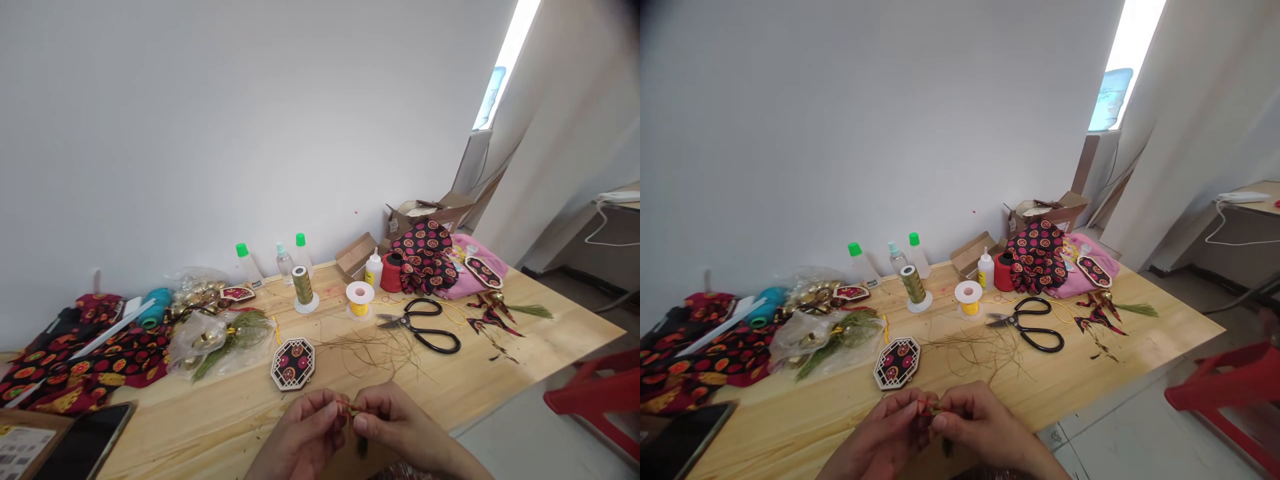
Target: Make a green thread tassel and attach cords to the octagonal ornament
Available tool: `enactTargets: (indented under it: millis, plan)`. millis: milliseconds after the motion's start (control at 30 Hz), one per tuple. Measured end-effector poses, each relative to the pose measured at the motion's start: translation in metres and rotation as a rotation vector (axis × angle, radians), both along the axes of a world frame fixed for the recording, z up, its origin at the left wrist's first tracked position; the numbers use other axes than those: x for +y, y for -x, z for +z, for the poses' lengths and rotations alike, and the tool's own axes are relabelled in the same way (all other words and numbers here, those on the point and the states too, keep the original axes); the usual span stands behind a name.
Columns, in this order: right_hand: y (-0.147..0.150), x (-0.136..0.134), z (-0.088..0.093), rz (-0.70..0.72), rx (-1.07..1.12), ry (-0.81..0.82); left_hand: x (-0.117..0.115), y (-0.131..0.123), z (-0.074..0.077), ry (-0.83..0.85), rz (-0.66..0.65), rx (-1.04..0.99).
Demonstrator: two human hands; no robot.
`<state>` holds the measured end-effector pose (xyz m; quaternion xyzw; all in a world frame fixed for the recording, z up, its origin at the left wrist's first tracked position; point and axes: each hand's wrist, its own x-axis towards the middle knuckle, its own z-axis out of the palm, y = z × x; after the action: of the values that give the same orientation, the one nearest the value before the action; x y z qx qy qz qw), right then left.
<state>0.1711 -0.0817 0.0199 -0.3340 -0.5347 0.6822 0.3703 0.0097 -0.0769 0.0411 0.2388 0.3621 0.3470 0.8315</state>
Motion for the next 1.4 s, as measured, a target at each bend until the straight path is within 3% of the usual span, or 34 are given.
enactTargets:
  millis: [200, 367, 533, 700, 833, 1133, 1400]
  plan:
    - [-0.008, -0.002, 0.002, -0.016, 0.033, 0.080, 0.001, 0.000, 0.005, -0.058, -0.116, -0.008]
    - [-0.017, -0.001, 0.002, 0.018, -0.116, -0.049, 0.003, -0.003, 0.014, -0.162, -0.192, 0.107]
    - [-0.020, 0.001, 0.007, 0.074, -0.284, -0.187, 0.001, -0.009, 0.007, -0.096, -0.145, 0.134]
    - [-0.017, -0.003, 0.019, 0.043, -0.546, -0.355, 0.002, -0.009, 0.002, -0.120, -0.139, 0.227]
    - [-0.015, -0.003, 0.026, 0.048, -0.589, -0.429, 0.005, -0.009, -0.001, -0.096, -0.124, 0.168]
    - [-0.012, -0.003, 0.029, 0.048, -0.543, -0.383, 0.004, -0.013, -0.014, -0.007, -0.052, -0.009]
    - [-0.016, -0.006, 0.005, -0.135, -0.655, -0.295, 0.004, -0.012, -0.012, -0.147, -0.039, 0.177]
